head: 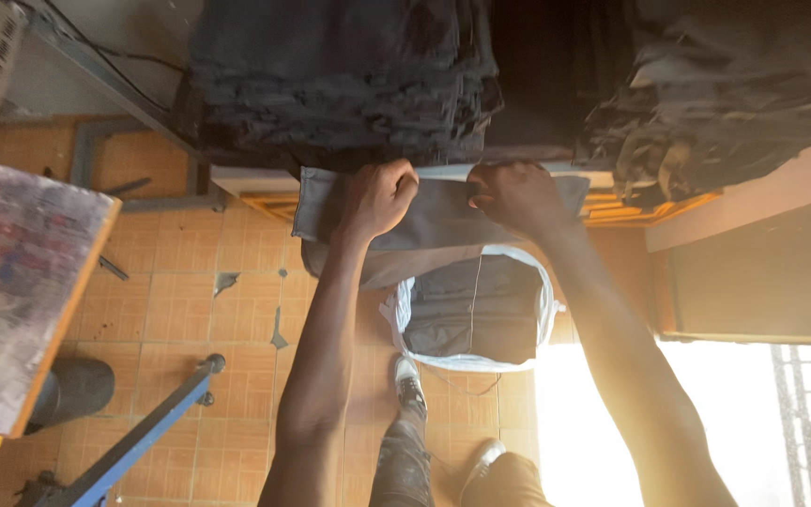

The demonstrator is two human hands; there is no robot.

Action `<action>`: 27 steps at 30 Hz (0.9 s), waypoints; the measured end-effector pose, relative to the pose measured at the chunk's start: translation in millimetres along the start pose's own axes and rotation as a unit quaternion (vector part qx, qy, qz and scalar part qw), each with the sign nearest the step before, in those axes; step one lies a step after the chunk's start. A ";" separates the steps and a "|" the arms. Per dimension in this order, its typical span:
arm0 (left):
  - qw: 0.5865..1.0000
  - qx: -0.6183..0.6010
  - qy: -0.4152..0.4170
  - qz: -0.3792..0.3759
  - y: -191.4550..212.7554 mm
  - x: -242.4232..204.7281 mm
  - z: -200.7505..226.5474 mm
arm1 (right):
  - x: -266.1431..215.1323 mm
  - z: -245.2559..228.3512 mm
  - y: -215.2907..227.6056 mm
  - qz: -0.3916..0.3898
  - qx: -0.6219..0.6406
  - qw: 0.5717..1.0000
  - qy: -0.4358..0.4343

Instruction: The person folds black fabric bags from a stack and places them into a large white sack held on their lap.

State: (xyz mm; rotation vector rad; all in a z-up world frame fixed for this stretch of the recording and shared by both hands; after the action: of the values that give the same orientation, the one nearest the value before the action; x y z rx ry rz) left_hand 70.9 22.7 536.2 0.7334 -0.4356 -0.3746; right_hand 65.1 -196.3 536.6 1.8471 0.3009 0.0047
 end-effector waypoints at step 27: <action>0.918 0.301 -0.013 0.258 112.7 85.5 23.2 | 86.8 -79.4 94.2 0.400 0.133 0.907 -0.009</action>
State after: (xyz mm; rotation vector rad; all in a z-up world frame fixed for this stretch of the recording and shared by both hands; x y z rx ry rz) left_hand 151.3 46.6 652.5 1.1695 -0.7635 0.2682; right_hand 155.6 -128.1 635.9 2.1221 -0.5113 0.5347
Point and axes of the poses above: each hand's wrist, its own x-axis towards the middle knuckle, its own y-axis out of the back of the hand, z = x × y, the point moved 2 cm from there along x, towards the middle knuckle, and after that the axes turned 10 degrees about -y, right-handed, at the moved point
